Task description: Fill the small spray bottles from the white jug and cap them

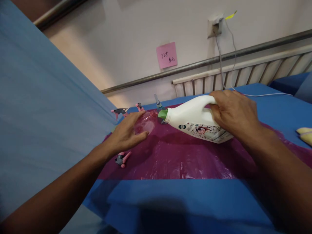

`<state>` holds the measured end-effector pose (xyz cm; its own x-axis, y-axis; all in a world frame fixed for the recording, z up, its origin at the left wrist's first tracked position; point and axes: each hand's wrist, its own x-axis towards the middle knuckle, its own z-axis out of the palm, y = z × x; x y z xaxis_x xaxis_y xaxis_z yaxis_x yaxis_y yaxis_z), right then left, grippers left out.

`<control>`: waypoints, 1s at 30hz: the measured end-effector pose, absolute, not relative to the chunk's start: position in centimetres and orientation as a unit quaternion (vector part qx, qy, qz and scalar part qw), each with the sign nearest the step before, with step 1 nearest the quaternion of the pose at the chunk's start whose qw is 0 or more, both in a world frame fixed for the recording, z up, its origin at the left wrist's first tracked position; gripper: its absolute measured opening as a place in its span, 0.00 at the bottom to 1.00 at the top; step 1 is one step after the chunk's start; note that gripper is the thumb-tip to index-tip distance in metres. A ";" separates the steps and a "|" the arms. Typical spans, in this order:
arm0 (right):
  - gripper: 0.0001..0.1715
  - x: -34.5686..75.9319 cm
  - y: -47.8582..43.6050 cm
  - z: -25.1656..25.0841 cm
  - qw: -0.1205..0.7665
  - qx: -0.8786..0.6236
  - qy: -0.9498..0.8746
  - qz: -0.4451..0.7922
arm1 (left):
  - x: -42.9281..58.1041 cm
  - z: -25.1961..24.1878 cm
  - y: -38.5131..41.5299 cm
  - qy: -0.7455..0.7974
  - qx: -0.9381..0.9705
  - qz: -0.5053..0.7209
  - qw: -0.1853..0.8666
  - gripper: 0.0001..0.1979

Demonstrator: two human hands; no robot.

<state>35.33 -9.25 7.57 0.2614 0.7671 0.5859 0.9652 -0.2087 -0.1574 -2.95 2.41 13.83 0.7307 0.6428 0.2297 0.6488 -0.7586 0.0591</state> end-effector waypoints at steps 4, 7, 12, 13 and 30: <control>0.23 34.7 -9.2 8.2 0.221 -0.758 -0.584 -0.188 | -3.3 14.5 2.6 -0.324 -0.941 -0.095 0.033 0.39; 0.22 34.2 -9.2 8.8 0.191 -0.768 -0.584 -0.183 | -3.6 14.9 2.6 -0.316 -0.944 -0.079 0.047 0.39; 0.21 33.6 -9.0 9.6 0.146 -0.777 -0.588 -0.171 | -3.7 15.4 2.2 -0.328 -0.942 -0.038 0.056 0.41; 0.20 33.4 -8.9 9.7 0.138 -0.778 -0.589 -0.170 | -3.8 15.5 2.2 -0.329 -0.942 -0.033 0.060 0.41; 0.19 32.0 -8.8 10.0 0.114 -0.769 -0.603 -0.181 | -2.8 16.5 1.3 -0.335 -0.929 0.059 0.149 0.42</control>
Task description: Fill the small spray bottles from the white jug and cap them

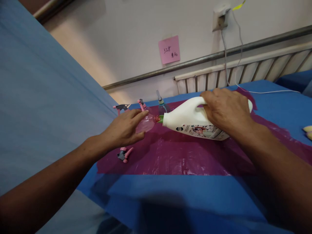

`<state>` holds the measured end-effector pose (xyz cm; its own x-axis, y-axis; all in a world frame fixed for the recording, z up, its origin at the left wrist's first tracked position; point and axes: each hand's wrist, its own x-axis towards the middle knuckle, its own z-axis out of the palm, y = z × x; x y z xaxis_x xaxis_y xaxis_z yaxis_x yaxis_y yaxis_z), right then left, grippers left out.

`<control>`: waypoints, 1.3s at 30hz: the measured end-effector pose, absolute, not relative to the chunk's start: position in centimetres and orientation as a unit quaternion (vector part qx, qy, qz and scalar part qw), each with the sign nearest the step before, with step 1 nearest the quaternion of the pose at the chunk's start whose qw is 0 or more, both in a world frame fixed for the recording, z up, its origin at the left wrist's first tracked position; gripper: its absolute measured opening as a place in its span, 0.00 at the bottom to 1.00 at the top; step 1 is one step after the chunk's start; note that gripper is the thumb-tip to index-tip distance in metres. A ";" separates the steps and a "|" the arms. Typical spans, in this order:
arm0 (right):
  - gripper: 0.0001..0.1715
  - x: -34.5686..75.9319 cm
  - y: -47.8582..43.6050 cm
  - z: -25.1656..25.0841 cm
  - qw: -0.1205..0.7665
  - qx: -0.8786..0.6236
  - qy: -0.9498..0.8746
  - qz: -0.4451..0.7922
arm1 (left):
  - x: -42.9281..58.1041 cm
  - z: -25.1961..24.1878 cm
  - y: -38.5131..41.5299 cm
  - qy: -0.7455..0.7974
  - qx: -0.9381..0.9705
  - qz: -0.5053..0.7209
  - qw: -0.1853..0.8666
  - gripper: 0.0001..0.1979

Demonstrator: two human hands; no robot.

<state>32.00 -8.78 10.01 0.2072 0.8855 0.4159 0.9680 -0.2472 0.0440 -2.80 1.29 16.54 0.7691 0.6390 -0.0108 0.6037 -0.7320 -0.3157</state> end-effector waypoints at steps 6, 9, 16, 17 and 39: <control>0.19 32.0 -8.4 9.5 0.103 -0.748 -0.619 -0.214 | -2.5 16.7 0.9 -0.342 -0.921 0.089 0.163 0.41; 0.18 32.0 -8.2 9.2 0.103 -0.743 -0.624 -0.219 | -2.5 16.5 0.8 -0.346 -0.917 0.103 0.172 0.42; 0.20 31.1 -8.2 9.2 0.092 -0.734 -0.632 -0.231 | -2.6 16.1 0.6 -0.334 -0.917 0.127 0.178 0.41; 0.20 31.0 -8.1 9.3 0.087 -0.734 -0.633 -0.231 | -2.6 16.1 0.6 -0.334 -0.916 0.130 0.179 0.41; 0.17 30.9 -8.1 9.5 0.072 -0.728 -0.641 -0.233 | -1.6 16.5 0.3 -0.319 -0.912 0.153 0.206 0.43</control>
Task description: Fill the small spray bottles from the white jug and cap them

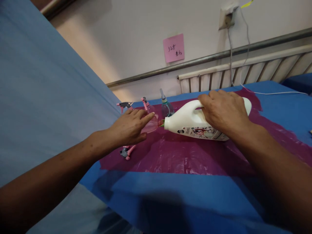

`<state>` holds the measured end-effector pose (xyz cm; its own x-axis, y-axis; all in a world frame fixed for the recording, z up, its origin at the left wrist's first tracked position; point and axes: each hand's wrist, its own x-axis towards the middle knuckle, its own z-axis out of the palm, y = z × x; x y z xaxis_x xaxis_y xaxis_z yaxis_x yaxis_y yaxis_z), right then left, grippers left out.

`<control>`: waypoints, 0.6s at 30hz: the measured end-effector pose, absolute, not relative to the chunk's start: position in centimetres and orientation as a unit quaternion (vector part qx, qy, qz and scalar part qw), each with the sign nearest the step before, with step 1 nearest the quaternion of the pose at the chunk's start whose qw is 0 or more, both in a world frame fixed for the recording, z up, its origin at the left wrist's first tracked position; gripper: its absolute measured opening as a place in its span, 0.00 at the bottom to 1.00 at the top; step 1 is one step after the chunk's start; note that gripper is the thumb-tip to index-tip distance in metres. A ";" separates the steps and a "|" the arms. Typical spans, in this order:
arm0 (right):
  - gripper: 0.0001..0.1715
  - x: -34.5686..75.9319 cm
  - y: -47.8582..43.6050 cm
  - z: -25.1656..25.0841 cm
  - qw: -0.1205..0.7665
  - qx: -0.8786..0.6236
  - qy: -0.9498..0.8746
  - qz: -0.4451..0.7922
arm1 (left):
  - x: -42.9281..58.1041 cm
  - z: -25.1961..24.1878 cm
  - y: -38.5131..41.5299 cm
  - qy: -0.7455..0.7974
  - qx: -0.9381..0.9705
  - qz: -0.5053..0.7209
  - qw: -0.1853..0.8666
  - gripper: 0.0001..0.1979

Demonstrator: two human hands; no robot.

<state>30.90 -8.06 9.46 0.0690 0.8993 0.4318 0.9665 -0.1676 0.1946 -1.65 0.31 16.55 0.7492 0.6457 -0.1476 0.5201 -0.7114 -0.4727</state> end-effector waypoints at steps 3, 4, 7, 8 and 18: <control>0.17 31.0 -8.0 9.3 0.077 -0.723 -0.645 -0.236 | -1.5 16.5 0.6 -0.311 -0.913 0.152 0.214 0.43; 0.17 31.0 -8.0 9.3 0.076 -0.722 -0.645 -0.239 | -1.5 16.5 0.7 -0.309 -0.914 0.152 0.214 0.43; 0.17 31.0 -8.0 9.3 0.071 -0.719 -0.646 -0.246 | -1.4 16.6 0.8 -0.306 -0.916 0.153 0.210 0.43; 0.17 31.0 -8.0 9.3 0.070 -0.718 -0.647 -0.246 | -1.3 16.7 0.8 -0.306 -0.916 0.155 0.209 0.43; 0.21 31.2 -7.8 9.5 0.061 -0.737 -0.638 -0.213 | -0.3 17.8 0.7 -0.299 -0.907 0.186 0.231 0.41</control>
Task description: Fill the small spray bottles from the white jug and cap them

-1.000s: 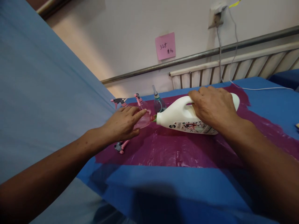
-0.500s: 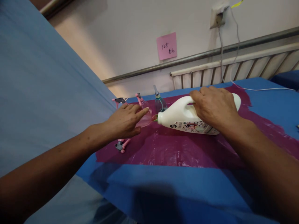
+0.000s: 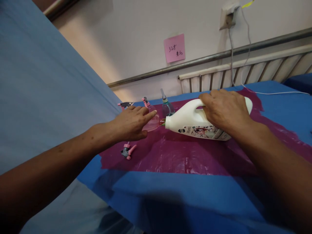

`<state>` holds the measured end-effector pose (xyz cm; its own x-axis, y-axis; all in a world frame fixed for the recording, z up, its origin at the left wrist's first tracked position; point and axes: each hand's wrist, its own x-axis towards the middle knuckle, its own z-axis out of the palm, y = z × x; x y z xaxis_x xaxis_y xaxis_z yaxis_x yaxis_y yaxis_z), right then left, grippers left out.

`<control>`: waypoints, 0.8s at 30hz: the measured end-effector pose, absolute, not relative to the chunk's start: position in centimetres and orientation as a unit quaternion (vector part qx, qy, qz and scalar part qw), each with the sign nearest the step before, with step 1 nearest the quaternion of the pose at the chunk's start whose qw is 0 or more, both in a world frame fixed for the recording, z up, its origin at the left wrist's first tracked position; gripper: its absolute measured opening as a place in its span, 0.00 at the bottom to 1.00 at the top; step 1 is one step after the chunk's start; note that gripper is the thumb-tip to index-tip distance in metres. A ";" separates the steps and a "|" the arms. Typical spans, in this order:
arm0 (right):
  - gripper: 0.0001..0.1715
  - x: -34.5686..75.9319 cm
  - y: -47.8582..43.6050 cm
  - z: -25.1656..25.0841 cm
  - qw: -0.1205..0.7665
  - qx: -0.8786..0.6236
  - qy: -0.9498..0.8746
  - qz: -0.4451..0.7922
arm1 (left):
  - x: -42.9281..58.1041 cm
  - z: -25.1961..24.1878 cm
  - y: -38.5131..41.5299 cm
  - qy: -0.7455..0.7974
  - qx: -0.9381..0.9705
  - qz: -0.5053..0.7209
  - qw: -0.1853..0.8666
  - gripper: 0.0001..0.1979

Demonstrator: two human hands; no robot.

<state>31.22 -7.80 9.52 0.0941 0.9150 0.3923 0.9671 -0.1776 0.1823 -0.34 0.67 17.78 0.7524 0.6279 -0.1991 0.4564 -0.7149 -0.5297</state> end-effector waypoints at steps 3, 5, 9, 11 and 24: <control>0.21 31.3 -7.8 9.7 0.060 -0.744 -0.636 -0.195 | -0.3 17.9 1.0 -0.285 -0.907 0.192 0.245 0.41; 0.22 31.3 -7.8 9.8 0.060 -0.746 -0.635 -0.190 | -0.3 18.0 1.1 -0.276 -0.906 0.198 0.254 0.41; 0.23 31.2 -7.8 10.0 0.058 -0.753 -0.630 -0.180 | -0.1 18.4 1.0 -0.266 -0.902 0.207 0.268 0.41; 0.24 31.2 -7.7 10.1 0.056 -0.755 -0.630 -0.176 | 0.0 18.5 0.8 -0.269 -0.900 0.212 0.271 0.40; 0.23 31.6 -7.6 9.8 0.056 -0.752 -0.630 -0.185 | 0.9 19.3 0.4 -0.274 -0.891 0.235 0.274 0.41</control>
